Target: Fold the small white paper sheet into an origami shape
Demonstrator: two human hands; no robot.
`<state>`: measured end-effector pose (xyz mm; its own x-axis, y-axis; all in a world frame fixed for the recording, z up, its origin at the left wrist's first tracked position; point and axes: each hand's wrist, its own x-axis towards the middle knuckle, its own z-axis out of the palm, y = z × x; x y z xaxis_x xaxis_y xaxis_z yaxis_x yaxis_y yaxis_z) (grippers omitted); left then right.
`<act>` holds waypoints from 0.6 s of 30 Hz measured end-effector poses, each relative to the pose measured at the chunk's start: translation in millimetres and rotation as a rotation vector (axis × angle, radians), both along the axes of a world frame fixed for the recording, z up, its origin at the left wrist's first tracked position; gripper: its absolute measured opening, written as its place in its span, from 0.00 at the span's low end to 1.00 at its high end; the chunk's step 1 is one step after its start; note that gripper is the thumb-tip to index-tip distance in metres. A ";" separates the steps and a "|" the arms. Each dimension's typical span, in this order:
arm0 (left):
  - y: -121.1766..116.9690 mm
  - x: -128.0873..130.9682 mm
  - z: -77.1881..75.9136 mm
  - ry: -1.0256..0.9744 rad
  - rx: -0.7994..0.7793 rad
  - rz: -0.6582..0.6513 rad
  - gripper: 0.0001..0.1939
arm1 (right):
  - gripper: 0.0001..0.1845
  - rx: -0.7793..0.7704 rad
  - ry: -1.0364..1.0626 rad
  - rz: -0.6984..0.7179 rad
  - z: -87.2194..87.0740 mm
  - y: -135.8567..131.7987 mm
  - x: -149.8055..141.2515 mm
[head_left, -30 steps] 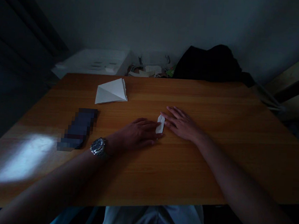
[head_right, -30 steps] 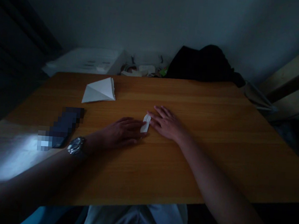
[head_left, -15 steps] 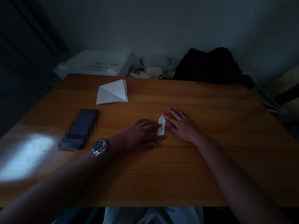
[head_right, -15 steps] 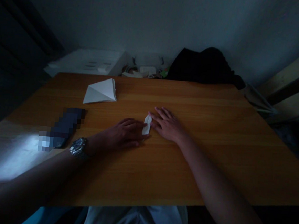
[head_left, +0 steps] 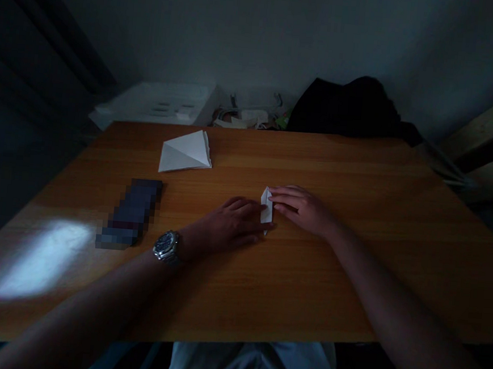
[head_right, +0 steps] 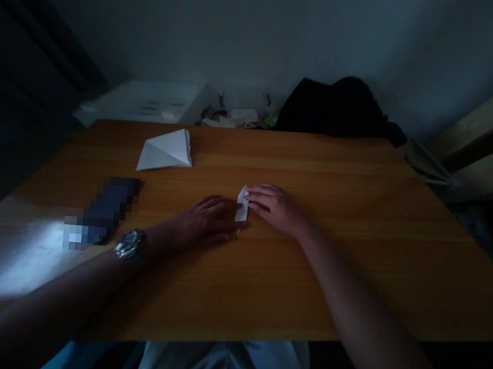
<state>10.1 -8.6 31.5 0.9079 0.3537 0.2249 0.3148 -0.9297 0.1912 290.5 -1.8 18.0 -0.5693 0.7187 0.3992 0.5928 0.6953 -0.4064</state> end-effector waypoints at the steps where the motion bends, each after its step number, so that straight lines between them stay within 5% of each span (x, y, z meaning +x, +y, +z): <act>1: -0.4 0.2 0.5 0.003 0.000 -0.001 0.23 | 0.16 0.001 0.000 0.013 -0.4 -0.5 -0.5; 10: 3.1 -2.1 2.0 -0.047 -0.045 -0.018 0.20 | 0.18 -0.009 -0.017 0.080 -6.8 -1.4 -0.7; 18: 10.8 -4.1 -5.1 -0.104 -0.004 0.120 0.17 | 0.19 -0.023 -0.020 0.090 -4.5 -3.6 -3.7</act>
